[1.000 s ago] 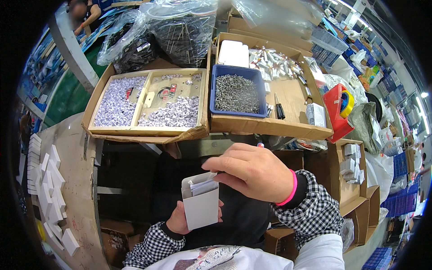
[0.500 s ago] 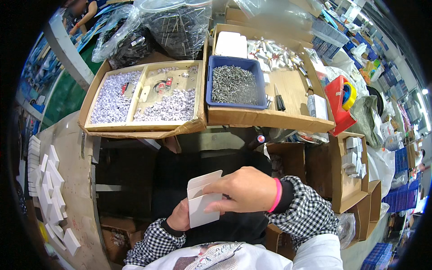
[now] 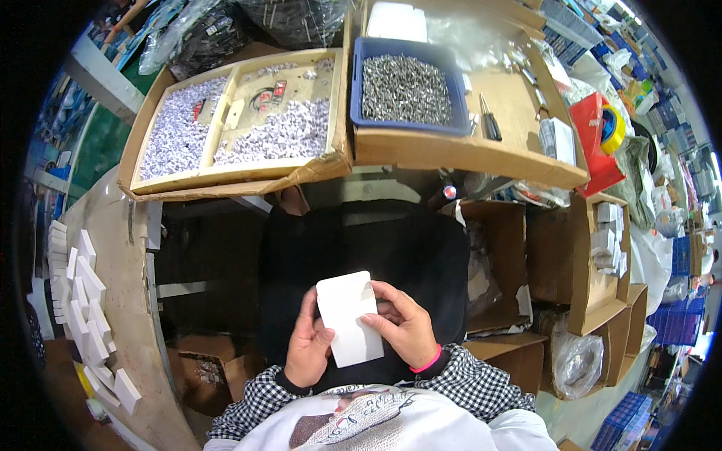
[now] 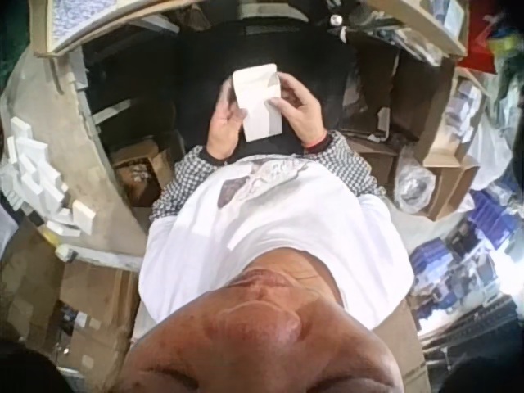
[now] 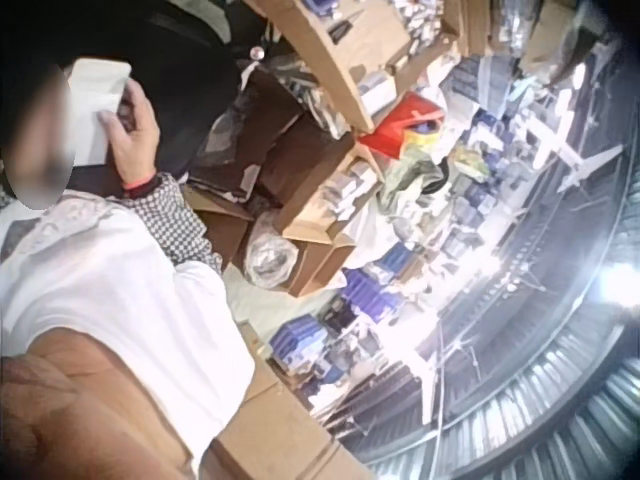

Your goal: The person repeatedly assembles small white rectangular components by inserting metal fasteners and other small parts, then places the assembled units into a cardboard box. The process is repeated continuously throughout the clip.

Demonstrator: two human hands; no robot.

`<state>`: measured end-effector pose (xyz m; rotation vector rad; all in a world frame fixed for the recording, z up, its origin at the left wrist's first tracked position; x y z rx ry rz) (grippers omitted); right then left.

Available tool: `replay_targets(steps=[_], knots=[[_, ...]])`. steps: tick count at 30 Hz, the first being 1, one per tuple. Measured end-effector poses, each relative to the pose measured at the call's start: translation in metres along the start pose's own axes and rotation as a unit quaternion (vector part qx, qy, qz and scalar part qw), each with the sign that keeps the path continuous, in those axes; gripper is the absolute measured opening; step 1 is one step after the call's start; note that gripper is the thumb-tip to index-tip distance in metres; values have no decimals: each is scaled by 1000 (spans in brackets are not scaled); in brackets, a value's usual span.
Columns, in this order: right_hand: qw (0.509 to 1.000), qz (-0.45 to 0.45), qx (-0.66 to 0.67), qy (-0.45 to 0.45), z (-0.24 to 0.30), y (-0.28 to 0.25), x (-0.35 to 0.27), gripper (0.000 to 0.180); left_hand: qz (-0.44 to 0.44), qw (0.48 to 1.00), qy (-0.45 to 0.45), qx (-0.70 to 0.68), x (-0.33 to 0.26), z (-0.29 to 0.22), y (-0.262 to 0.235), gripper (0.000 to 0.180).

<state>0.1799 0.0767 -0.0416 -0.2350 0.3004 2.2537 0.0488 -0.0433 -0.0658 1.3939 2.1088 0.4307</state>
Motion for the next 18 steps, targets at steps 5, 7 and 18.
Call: replay_targets(steps=[5,7,18], knots=[[1000,-7,-23,11,-8,-1,-9,35,-9,989,91,118,-1,-8,0,51],[998,-1,-56,2,-5,-5,-9,30,-19,982,78,171,-1,-13,2,43],[993,111,40,12,11,-15,6,26,35,970,26,239,15,-38,-1,16]])
Point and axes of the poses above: each hand's wrist, its own x-axis towards the middle knuckle, its own y-axis out of the palm, z = x × y, the point moved 2 cm from there along x, towards the middle knuckle, and after that the axes turned 1 degree about y, right-handed, at the moved point
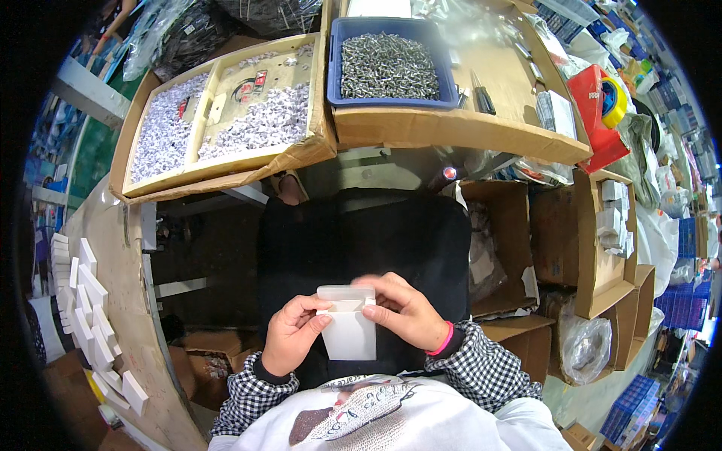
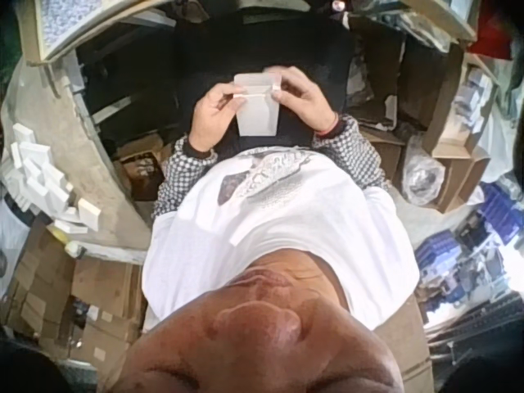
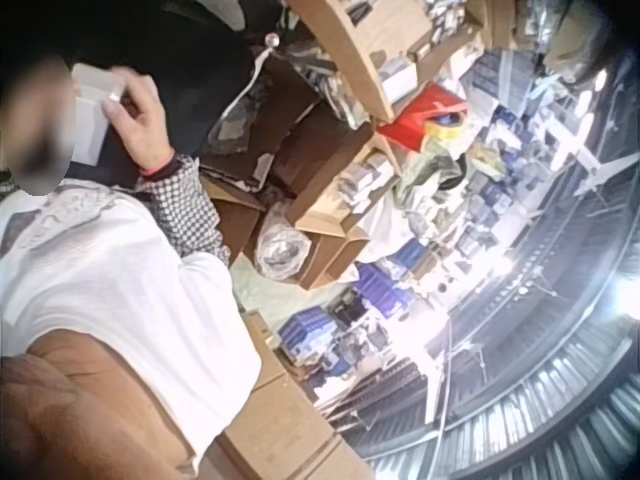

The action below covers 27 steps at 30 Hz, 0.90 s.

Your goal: The person repeatedly assembles small white rectangular components by inserting metal fasteners and other small parts, then places the assembled units into a cardboard box. The process is repeated continuously throughout the clip.

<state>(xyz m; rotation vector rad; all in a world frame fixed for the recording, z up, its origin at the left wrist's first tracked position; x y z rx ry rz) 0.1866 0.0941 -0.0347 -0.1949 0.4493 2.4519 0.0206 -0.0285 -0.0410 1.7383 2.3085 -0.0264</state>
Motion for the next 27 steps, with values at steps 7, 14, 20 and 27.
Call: replay_targets(steps=[7,14,20,27], knots=[[962,63,-228,-138,18,-2,3,24,-63,986,13,-151,-2,1,8,30],[955,147,-246,-83,39,-9,14,20,17,1000,3,-20,-5,-10,15,37],[899,137,-384,-158,47,0,18,23,-13,999,-20,-22,-5,-10,20,41],[903,12,-396,-165,43,10,6,18,9,967,104,231,-9,-11,29,57]])
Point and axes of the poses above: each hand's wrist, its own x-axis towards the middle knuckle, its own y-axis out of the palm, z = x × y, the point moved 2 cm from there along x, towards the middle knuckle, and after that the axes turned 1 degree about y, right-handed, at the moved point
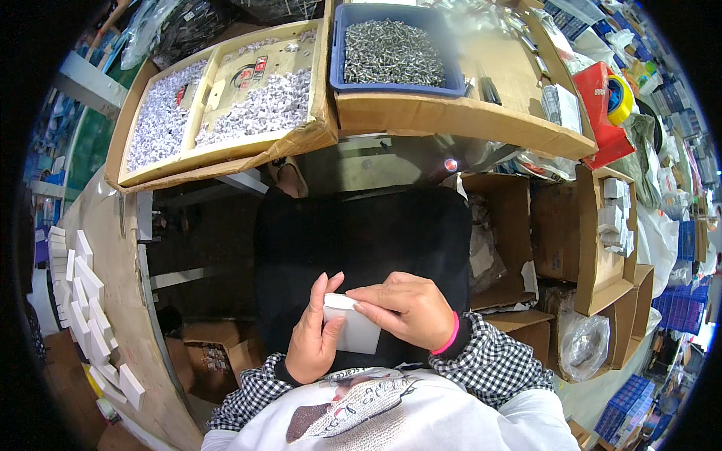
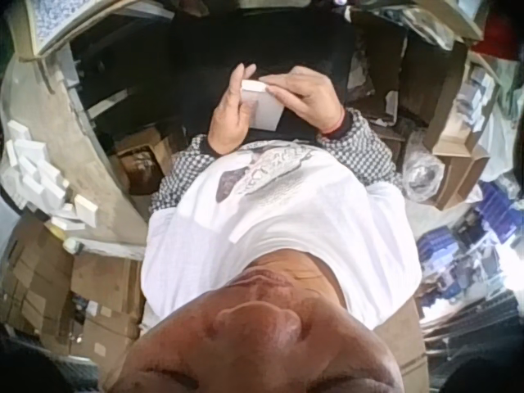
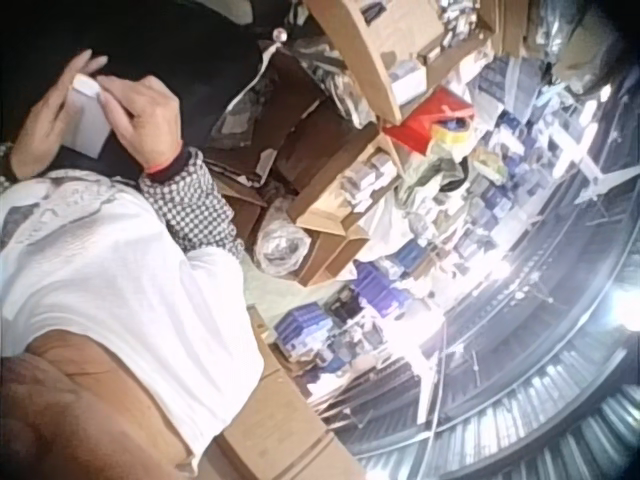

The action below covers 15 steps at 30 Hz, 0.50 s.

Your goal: The person repeatedly assembles small white rectangular components by inserting metal fasteners and other small parts, then places the assembled units into a cardboard box. The process is repeated continuously throughout the clip.

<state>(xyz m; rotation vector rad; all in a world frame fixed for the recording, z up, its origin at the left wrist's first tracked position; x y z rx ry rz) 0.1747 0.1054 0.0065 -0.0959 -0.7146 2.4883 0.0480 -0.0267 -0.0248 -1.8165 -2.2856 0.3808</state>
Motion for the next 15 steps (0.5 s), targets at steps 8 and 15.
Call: replay_targets(steps=[8,15], knots=[[1000,9,-25,12,14,-10,-3,18,21,1000,14,17,-2,-8,5,63],[996,78,-32,4,4,-10,-1,21,18,998,12,-65,-6,4,2,44]])
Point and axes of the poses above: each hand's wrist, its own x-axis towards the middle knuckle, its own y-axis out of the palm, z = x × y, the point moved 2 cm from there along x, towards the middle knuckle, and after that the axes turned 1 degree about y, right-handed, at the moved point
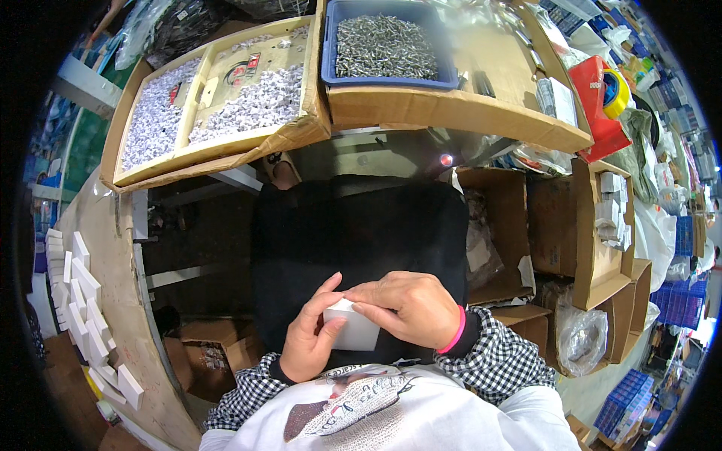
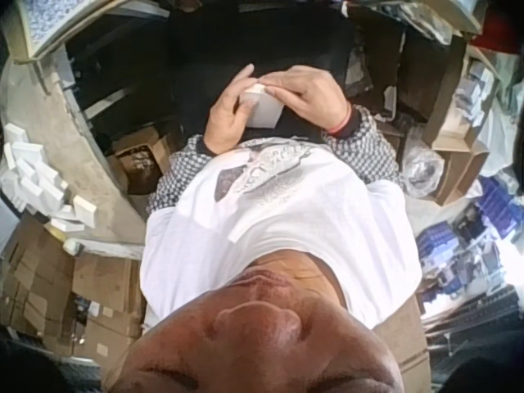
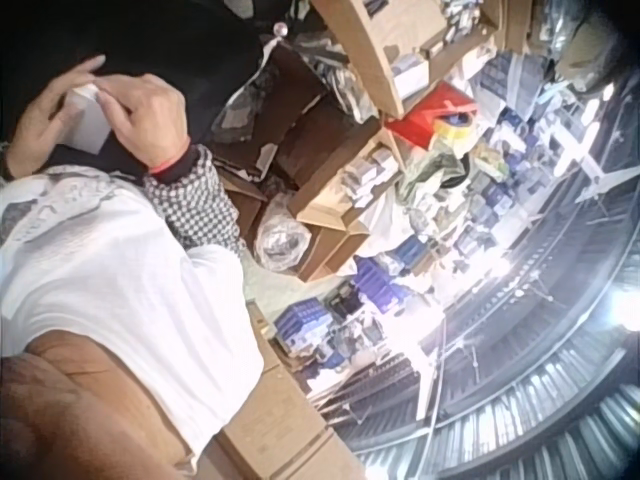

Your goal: The person repeatedly assembles small white rectangular components by inserting metal fasteners and other small parts, then places the assembled units into a cardboard box. The process is repeated continuously throughout the clip.

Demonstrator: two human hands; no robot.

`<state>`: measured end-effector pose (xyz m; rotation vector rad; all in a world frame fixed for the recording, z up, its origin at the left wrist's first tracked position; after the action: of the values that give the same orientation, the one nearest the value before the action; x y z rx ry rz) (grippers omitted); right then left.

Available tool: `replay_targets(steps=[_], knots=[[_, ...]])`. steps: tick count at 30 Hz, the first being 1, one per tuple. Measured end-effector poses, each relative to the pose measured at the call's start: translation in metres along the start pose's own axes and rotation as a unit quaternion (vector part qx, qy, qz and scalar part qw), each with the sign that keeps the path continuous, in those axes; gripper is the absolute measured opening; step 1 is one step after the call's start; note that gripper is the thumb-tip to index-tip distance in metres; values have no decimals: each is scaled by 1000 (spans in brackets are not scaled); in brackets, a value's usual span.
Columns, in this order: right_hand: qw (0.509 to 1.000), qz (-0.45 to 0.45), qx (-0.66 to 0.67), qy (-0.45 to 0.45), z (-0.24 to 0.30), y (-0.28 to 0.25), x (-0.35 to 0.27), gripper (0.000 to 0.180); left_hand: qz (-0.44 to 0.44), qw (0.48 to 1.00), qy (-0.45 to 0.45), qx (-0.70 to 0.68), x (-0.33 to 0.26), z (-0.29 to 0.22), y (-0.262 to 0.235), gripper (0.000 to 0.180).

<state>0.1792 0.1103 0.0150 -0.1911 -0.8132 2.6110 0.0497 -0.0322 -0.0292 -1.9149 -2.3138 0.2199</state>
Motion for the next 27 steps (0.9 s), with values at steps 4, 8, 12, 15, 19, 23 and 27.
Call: replay_targets(steps=[4,8,12,15,19,23,27], knots=[[996,1,85,16,-10,7,-7,28,-20,984,-25,-176,-3,13,-4,37],[994,-28,103,32,-17,17,-16,30,-32,973,-32,-227,-7,23,-5,33],[994,-34,102,27,-22,22,-18,28,-25,964,-32,-262,-8,29,-4,33],[992,-35,116,33,-23,24,-19,26,-32,961,-27,-275,-11,31,-1,33],[990,-38,136,28,-23,29,-17,22,-43,957,-11,-286,-14,32,1,32],[989,-48,140,-5,-23,35,-17,16,-35,973,-46,-223,-11,33,-2,23],[980,-90,179,-16,-23,33,-15,19,-70,981,-54,-173,-6,26,2,17]])
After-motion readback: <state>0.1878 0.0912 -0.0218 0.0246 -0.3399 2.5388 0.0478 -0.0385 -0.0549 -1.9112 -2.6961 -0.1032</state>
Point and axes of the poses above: each hand's wrist, its own x-axis towards the middle knuckle, its own y-axis out of the palm, z = x × y, the point moved 2 cm from there along x, towards the middle knuckle, and after that the axes turned 1 degree about y, right-handed, at the moved point
